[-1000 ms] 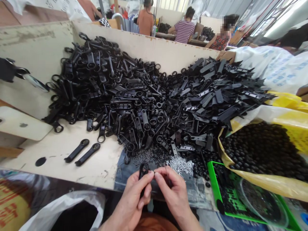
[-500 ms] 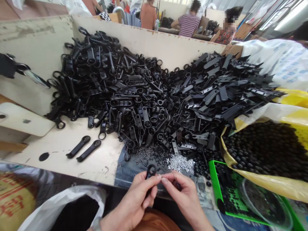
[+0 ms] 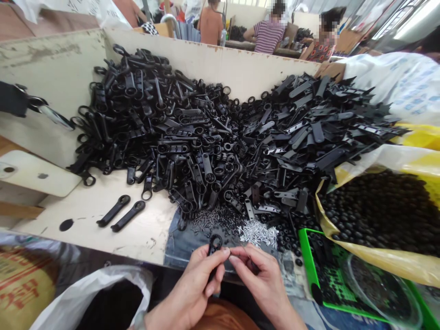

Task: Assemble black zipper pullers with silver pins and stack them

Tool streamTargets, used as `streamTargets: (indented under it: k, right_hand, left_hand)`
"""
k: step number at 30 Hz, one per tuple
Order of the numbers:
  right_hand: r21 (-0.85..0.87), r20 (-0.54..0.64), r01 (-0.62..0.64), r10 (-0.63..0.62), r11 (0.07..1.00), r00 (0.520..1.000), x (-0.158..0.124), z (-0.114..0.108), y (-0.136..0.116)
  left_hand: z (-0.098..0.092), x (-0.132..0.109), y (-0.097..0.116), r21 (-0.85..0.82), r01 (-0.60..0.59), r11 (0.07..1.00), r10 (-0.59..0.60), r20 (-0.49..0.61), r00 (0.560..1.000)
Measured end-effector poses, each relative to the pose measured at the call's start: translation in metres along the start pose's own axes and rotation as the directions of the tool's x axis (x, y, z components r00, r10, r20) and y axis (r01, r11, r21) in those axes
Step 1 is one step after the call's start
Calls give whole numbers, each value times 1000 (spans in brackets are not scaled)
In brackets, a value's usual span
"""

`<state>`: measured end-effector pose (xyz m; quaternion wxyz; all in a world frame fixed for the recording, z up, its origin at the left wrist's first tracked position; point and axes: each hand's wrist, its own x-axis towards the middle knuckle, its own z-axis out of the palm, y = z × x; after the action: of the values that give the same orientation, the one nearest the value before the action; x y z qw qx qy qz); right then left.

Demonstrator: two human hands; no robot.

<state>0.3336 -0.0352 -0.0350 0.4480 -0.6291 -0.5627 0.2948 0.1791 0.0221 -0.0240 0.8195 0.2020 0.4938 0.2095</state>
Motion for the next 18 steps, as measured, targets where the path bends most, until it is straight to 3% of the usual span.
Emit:
streamTargets:
  k: [9, 14, 18]
  right_hand:
    - [-51, -50, 60, -62, 997, 997, 2, 0, -3]
    - [-131, 59, 206, -200, 970, 978, 9, 2, -8]
    - [-191, 146, 318, -294, 929, 945, 12, 7, -11]
  left_hand:
    - [-7, -16, 11, 10, 73, 997, -74, 98, 992]
    - [-20, -29, 17, 76, 78, 994, -92, 199, 976]
    - [-26, -29, 12, 108, 53, 993, -70, 160, 985]
